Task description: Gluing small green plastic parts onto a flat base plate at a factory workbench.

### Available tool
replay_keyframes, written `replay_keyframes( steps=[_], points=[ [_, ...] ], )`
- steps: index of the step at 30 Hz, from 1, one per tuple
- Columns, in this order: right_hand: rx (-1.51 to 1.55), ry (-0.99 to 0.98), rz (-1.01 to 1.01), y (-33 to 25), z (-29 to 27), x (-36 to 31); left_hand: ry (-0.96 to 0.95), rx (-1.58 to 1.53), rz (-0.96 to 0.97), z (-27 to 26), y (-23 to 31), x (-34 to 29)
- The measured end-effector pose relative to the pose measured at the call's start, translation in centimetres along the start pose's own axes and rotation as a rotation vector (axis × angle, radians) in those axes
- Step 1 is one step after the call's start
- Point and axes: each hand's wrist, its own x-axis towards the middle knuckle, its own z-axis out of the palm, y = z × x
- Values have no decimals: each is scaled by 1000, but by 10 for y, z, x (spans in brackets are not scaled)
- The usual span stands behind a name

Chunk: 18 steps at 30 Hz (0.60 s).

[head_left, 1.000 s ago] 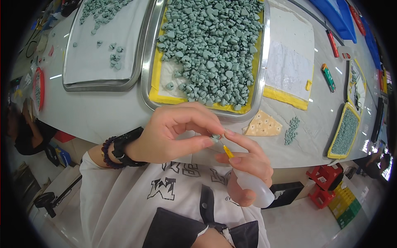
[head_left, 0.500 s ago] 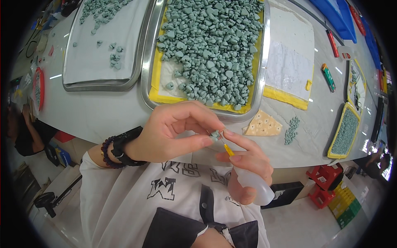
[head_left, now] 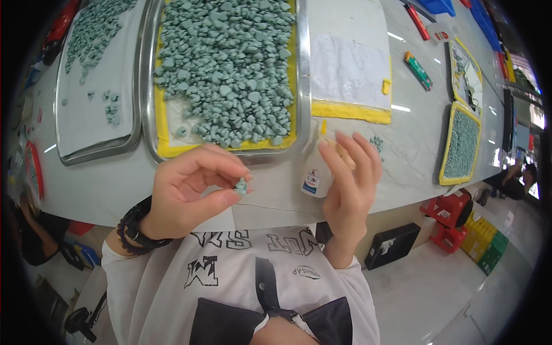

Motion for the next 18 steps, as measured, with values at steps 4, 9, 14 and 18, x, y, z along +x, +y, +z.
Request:
replay_keyframes(
  steps=[4,9,14,18],
  points=[
    [-92,271,266,25,-26,-13,7,18,1,1,-1,-1],
    [-97,203,456,54,-37,-26,2,13,-17,2,-2,1],
    [-58,181,400,57,-35,-24,11,-17,-26,4,-3,3],
    [-119,123,346,57,-36,-18,28,-89,-119,6,4,2]
  ],
)
